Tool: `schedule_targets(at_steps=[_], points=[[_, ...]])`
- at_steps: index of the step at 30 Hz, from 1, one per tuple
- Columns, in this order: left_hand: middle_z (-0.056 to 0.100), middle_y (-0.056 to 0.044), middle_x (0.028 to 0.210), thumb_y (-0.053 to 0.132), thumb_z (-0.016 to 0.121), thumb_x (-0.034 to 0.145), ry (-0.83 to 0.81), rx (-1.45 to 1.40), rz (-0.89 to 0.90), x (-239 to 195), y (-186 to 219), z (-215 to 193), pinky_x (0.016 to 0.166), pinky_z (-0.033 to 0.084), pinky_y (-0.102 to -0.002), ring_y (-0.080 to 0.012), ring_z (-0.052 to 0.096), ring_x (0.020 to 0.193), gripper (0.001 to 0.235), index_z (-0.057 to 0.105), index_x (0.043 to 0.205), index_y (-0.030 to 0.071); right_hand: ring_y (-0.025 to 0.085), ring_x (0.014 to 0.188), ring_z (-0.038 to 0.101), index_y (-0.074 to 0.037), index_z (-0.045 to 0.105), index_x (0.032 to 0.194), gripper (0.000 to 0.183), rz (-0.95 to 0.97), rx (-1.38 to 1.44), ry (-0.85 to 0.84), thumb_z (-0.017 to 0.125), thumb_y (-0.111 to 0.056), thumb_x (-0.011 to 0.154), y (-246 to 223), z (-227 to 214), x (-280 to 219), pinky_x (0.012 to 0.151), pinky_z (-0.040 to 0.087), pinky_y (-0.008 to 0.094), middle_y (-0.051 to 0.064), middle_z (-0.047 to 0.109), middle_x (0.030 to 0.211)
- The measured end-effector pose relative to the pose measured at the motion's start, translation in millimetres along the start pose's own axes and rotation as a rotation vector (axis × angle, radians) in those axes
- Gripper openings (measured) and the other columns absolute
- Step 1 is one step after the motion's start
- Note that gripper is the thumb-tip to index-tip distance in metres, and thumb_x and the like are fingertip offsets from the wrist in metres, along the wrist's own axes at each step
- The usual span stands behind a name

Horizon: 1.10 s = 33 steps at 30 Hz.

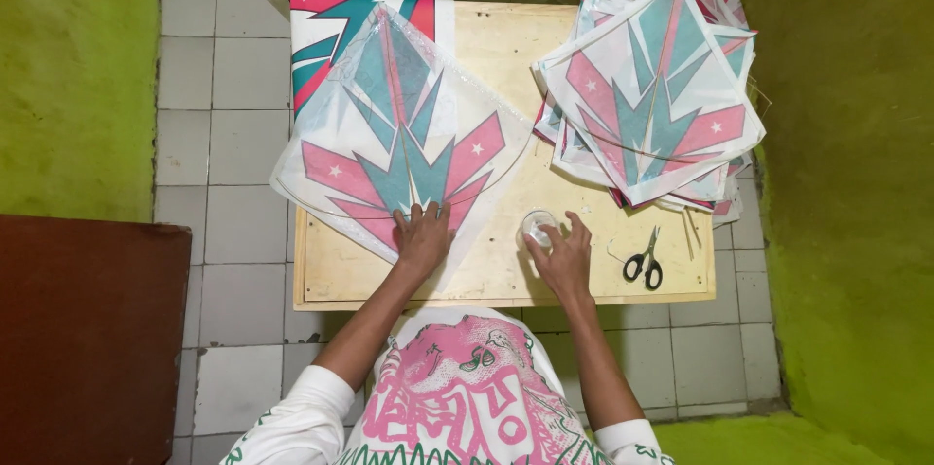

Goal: Assembling kites by applying glue to the edges of the paper and folding them over the frame.

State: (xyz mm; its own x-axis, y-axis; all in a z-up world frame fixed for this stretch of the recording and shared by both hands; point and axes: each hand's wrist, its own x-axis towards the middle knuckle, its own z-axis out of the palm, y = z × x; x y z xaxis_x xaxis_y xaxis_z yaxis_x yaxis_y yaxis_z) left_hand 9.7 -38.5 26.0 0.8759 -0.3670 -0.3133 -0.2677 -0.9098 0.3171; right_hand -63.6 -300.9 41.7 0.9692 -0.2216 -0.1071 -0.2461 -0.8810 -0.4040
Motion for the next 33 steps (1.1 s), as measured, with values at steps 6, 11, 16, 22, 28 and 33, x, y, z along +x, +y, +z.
schedule_targets(at_steps=[6, 11, 16, 22, 28, 33], points=[[0.065, -0.011, 0.115, 0.028, 0.064, 0.098, 0.161, 0.043, -0.007, 9, -5, 27, 0.096, 0.033, -0.065, -0.0348, 0.061, 0.109, 0.037, 0.067, 0.132, 0.014, 0.04, 0.141, 0.046, -0.015, 0.078, 0.112, 0.059, 0.01, -0.111, -0.206, 0.044, -0.062, 0.102, 9, 6, 13, 0.102, 0.05, 0.051, 0.018, 0.048, 0.148], [0.068, -0.009, 0.109, 0.024, 0.066, 0.097, 0.256, 0.048, -0.002, 7, -9, 29, 0.096, 0.036, -0.064, -0.0317, 0.064, 0.105, 0.028, 0.071, 0.124, 0.018, 0.04, 0.142, 0.046, -0.011, 0.078, 0.112, 0.063, -0.022, -0.132, -0.255, 0.041, -0.062, 0.104, 3, -8, 16, 0.103, 0.05, 0.052, 0.02, 0.05, 0.149], [0.068, -0.009, 0.113, 0.023, 0.066, 0.098, 0.227, 0.035, -0.021, 0, -4, 17, 0.098, 0.037, -0.064, -0.0305, 0.065, 0.109, 0.029, 0.071, 0.126, 0.019, 0.039, 0.14, 0.049, -0.012, 0.077, 0.113, 0.062, -0.03, -0.141, -0.268, 0.042, -0.061, 0.103, 1, -13, 16, 0.103, 0.051, 0.052, 0.02, 0.052, 0.148], [0.066, -0.007, 0.108, 0.022, 0.066, 0.094, 0.292, 0.076, -0.01, 2, -4, 27, 0.094, 0.038, -0.065, -0.0308, 0.063, 0.103, 0.03, 0.072, 0.123, 0.019, 0.04, 0.144, 0.045, -0.012, 0.075, 0.117, 0.059, -0.04, -0.174, -0.308, 0.041, -0.058, 0.105, 5, -15, 17, 0.104, 0.05, 0.052, 0.021, 0.048, 0.151], [0.067, -0.006, 0.105, 0.009, 0.062, 0.093, 0.292, 0.073, 0.042, 1, -10, 23, 0.092, 0.039, -0.066, -0.031, 0.065, 0.098, 0.033, 0.074, 0.121, 0.018, 0.044, 0.142, 0.046, -0.007, 0.073, 0.117, 0.048, -0.041, -0.082, -0.207, 0.048, -0.047, 0.106, -6, -26, 11, 0.102, 0.051, 0.055, 0.025, 0.049, 0.147], [0.066, -0.008, 0.107, 0.004, 0.059, 0.092, 0.244, 0.083, 0.077, -4, -9, 9, 0.094, 0.037, -0.068, -0.0328, 0.064, 0.099, 0.037, 0.073, 0.124, 0.017, 0.036, 0.127, 0.049, -0.006, 0.07, 0.108, 0.028, -0.205, 0.063, 0.332, 0.071, -0.032, 0.099, -3, -6, -7, 0.095, 0.05, 0.04, 0.015, 0.051, 0.131]])
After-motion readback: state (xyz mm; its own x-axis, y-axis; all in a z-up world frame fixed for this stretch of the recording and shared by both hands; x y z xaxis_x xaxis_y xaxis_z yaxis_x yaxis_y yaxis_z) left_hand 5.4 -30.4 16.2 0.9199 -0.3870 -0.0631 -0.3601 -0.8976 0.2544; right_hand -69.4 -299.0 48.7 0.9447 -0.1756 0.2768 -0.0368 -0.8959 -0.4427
